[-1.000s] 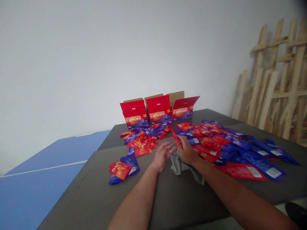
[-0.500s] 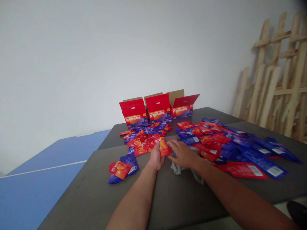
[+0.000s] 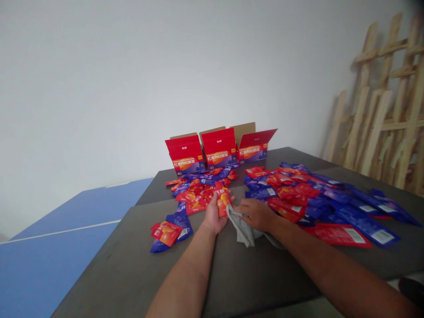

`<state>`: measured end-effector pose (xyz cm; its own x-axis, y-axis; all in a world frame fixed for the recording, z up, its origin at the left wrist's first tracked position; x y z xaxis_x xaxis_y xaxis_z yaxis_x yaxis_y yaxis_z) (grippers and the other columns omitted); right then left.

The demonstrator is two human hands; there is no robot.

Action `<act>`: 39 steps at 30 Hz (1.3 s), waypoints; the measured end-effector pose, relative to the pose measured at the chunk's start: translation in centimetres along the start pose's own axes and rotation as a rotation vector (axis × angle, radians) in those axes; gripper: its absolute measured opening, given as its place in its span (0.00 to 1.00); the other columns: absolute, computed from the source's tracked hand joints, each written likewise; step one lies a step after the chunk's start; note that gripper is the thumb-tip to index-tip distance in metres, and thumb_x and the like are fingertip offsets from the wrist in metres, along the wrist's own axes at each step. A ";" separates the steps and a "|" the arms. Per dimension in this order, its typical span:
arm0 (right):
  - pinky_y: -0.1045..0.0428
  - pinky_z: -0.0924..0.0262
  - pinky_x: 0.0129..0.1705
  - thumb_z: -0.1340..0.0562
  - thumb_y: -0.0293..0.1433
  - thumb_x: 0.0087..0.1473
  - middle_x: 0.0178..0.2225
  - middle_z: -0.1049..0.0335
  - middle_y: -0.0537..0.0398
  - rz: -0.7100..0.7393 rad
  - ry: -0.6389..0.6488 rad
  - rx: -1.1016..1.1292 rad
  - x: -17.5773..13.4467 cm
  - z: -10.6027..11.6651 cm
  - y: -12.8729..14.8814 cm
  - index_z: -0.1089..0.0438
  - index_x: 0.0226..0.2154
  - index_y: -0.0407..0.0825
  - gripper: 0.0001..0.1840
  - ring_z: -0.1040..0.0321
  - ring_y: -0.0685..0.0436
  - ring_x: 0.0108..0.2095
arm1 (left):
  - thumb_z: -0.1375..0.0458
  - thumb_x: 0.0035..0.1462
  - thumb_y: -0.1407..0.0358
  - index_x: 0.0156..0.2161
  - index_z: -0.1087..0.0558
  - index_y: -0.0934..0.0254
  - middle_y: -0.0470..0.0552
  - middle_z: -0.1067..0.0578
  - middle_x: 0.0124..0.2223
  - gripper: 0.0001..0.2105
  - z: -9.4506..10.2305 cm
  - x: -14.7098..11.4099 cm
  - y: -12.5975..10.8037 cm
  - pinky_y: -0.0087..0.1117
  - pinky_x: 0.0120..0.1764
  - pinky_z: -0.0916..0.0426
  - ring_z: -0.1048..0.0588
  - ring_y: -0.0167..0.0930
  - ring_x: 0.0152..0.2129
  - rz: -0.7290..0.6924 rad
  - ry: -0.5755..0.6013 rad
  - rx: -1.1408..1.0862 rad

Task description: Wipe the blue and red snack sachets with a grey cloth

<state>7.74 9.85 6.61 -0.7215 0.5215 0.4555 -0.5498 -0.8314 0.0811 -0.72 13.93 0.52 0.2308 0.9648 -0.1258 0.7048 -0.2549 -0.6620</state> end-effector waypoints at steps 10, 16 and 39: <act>0.49 0.41 0.45 0.44 0.27 0.55 0.42 0.37 0.49 -0.050 -0.157 0.011 0.7 0.2 -0.2 0.32 0.45 0.49 0.14 0.38 0.43 0.43 | 0.45 0.55 0.49 0.45 0.27 0.69 0.58 0.23 0.37 0.23 -2.0 -0.9 2.8 0.40 0.45 0.32 0.24 0.39 0.37 0.179 0.185 0.110; 0.49 0.39 0.45 0.46 0.29 0.58 0.41 0.38 0.48 -0.259 -0.268 -0.012 0.0 1.1 -3.5 0.32 0.45 0.48 0.13 0.37 0.43 0.41 | 0.43 0.55 0.56 0.47 0.28 0.67 0.57 0.22 0.39 0.19 -2.4 -1.1 3.1 0.38 0.45 0.32 0.23 0.38 0.37 0.157 0.199 0.125; 0.46 0.38 0.47 0.44 0.26 0.57 0.42 0.33 0.48 0.337 -0.291 0.030 0.5 0.8 6.5 0.33 0.45 0.49 0.13 0.38 0.43 0.44 | 0.48 0.56 0.48 0.38 0.27 0.70 0.49 0.29 0.21 0.23 -1.2 -1.3 2.8 0.29 0.25 0.35 0.30 0.29 0.17 0.348 0.158 -0.124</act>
<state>4.15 4.58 8.02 -0.7076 0.1485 0.6908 -0.2887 -0.9531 -0.0909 1.76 11.87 -0.26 0.5635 0.8001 -0.2056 0.6398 -0.5801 -0.5041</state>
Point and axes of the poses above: each hand's wrist, its own x-axis towards the middle knuckle, its own z-axis out of the back of the hand, y = z × x, the point moved 10 cm from there along x, towards the middle knuckle
